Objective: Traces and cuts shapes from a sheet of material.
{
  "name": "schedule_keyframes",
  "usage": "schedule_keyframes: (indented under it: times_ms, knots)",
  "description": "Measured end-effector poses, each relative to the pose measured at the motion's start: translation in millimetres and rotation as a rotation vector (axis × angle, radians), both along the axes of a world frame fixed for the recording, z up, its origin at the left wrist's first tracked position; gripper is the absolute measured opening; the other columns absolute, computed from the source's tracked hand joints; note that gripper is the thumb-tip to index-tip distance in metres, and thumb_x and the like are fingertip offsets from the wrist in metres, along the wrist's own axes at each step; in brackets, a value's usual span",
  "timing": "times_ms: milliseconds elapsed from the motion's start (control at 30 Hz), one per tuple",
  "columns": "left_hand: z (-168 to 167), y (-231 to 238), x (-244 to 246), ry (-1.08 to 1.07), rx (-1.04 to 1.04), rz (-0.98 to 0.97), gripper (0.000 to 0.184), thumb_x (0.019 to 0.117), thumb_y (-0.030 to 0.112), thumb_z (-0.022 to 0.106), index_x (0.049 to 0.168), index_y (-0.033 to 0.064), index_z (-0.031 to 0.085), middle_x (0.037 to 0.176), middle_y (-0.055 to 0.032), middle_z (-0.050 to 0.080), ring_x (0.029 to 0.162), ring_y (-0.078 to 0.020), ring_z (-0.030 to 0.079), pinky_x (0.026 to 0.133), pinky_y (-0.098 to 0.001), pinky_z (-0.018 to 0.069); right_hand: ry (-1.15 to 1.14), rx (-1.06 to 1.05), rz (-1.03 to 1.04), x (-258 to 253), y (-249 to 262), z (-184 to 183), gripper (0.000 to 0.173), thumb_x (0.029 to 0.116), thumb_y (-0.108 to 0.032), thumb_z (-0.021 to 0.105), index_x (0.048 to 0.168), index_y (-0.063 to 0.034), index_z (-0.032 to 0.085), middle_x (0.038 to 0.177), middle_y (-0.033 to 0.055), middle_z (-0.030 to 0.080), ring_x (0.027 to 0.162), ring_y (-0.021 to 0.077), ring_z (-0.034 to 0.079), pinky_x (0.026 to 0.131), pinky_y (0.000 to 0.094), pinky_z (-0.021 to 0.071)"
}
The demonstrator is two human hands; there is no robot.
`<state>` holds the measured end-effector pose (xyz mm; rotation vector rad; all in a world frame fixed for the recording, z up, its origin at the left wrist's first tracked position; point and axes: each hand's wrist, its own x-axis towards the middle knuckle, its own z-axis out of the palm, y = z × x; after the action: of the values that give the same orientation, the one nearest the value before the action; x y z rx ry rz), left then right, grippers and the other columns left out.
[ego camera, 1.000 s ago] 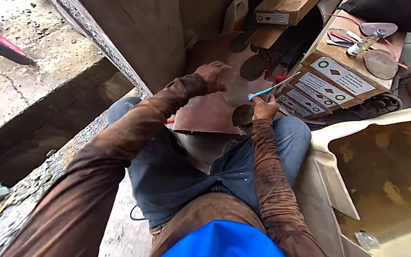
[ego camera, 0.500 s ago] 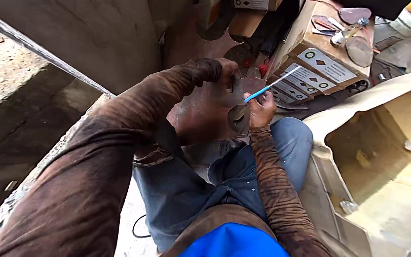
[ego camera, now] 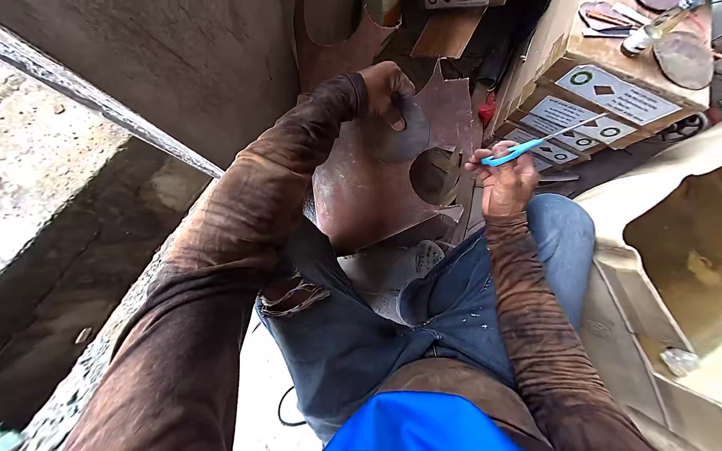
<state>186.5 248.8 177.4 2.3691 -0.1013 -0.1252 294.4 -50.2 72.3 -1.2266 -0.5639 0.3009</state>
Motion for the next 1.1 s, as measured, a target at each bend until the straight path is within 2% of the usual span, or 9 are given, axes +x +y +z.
schedule_keyframes:
  times_ms: [200, 333, 467, 633, 767, 933, 967, 1033, 1100]
  knots:
    - [10.4, 1.5, -6.1, -0.127, -0.043, 0.063, 0.025, 0.0748, 0.011, 0.09, 0.074, 0.0056, 0.066, 0.07, -0.001, 0.064, 0.064, -0.008, 0.058, 0.064, -0.0298, 0.0491, -0.236, -0.299, 0.043, -12.4, -9.6, -19.5, 0.037, 0.1092, -0.021, 0.044, 0.139, 0.0011, 0.043, 0.1, 0.0111, 0.071, 0.088, 0.0229, 0.074, 0.081, 0.0444, 0.0637]
    - [13.5, 1.7, -11.7, -0.186, -0.102, 0.097, 0.024, 0.0737, 0.008, 0.089, 0.074, 0.0046, 0.065, 0.07, -0.0016, 0.064, 0.064, -0.0086, 0.058, 0.065, -0.0312, 0.0493, -0.473, -0.6, 0.043, -47.0, -1.0, -61.7, 0.044, 0.0928, -0.01, 0.066, 0.133, 0.0046, 0.055, 0.108, 0.0182, 0.072, 0.095, 0.0258, 0.072, 0.087, 0.047, 0.06]
    - [15.4, 4.1, -20.2, -0.211, -0.206, 0.115, 0.023, 0.0735, 0.004, 0.088, 0.073, 0.0053, 0.064, 0.069, -0.0003, 0.064, 0.064, -0.0072, 0.059, 0.063, -0.0289, 0.0499, -0.487, -0.385, 0.063, -78.2, 15.8, -72.7, 0.041, 0.0917, -0.023, 0.068, 0.122, 0.0053, 0.065, 0.103, 0.0111, 0.073, 0.097, 0.0091, 0.07, 0.092, 0.0313, 0.0574]
    - [11.1, 3.1, -26.9, -0.26, -0.235, 0.119, 0.023, 0.0734, 0.003, 0.087, 0.072, 0.0066, 0.064, 0.067, 0.0012, 0.064, 0.062, -0.0055, 0.059, 0.062, -0.027, 0.0495, -0.603, -0.507, 0.074, -81.6, 40.9, -34.9, 0.034, 0.0974, -0.015, 0.063, 0.127, 0.0017, 0.06, 0.1, 0.0179, 0.072, 0.087, 0.025, 0.072, 0.083, 0.0464, 0.0581]
    - [8.4, -1.1, -25.3, -0.266, -0.189, 0.164, 0.021, 0.0738, 0.004, 0.087, 0.074, 0.0045, 0.066, 0.07, -0.0014, 0.066, 0.065, -0.0073, 0.061, 0.065, -0.0294, 0.0507, -0.594, -0.432, 0.044, -83.6, 43.8, -48.8, 0.037, 0.0966, -0.025, 0.062, 0.128, -0.0054, 0.061, 0.096, 0.011, 0.071, 0.081, 0.0168, 0.07, 0.076, 0.0412, 0.0581]
    - [9.5, -5.3, -17.8, -0.252, -0.235, 0.155, 0.02, 0.0737, 0.003, 0.087, 0.075, 0.005, 0.067, 0.071, -0.0011, 0.068, 0.066, -0.0071, 0.062, 0.065, -0.0293, 0.0519, -0.445, -0.453, 0.085, -106.5, 17.8, -57.3, 0.048, 0.0918, -0.025, 0.07, 0.127, 0.0061, 0.06, 0.114, 0.0123, 0.069, 0.109, 0.0056, 0.064, 0.099, 0.0233, 0.0505]
    - [9.0, -4.2, -16.4, -0.255, -0.251, 0.145, 0.02, 0.074, 0.003, 0.086, 0.075, 0.0053, 0.066, 0.071, -0.0006, 0.068, 0.066, -0.0066, 0.062, 0.065, -0.0285, 0.0519, -0.519, -0.521, 0.075, -107.3, 14.2, -70.5, 0.056, 0.0906, -0.026, 0.071, 0.129, 0.0119, 0.059, 0.123, 0.0202, 0.068, 0.121, 0.0144, 0.063, 0.108, 0.029, 0.0465]
    - [10.7, -0.2, -13.9, -0.29, -0.273, 0.139, 0.02, 0.0743, 0.002, 0.085, 0.075, 0.0063, 0.066, 0.071, 0.0008, 0.068, 0.066, -0.0054, 0.063, 0.065, -0.027, 0.0522, -0.747, -0.52, -0.017, -102.4, 12.7, -91.6, 0.061, 0.0913, -0.03, 0.066, 0.125, 0.0204, 0.059, 0.123, 0.0345, 0.065, 0.125, 0.0352, 0.062, 0.113, 0.0441, 0.0433]
    - [14.6, 2.7, -12.5, -0.304, -0.297, 0.15, 0.019, 0.0744, 0.001, 0.085, 0.075, 0.0065, 0.066, 0.072, 0.001, 0.068, 0.067, -0.0049, 0.063, 0.066, -0.0261, 0.0527, -0.735, -0.46, -0.032, -99.4, 13.9, -92.1, 0.063, 0.0941, -0.032, 0.064, 0.127, 0.0206, 0.057, 0.124, 0.032, 0.066, 0.125, 0.0279, 0.063, 0.113, 0.0378, 0.0431]
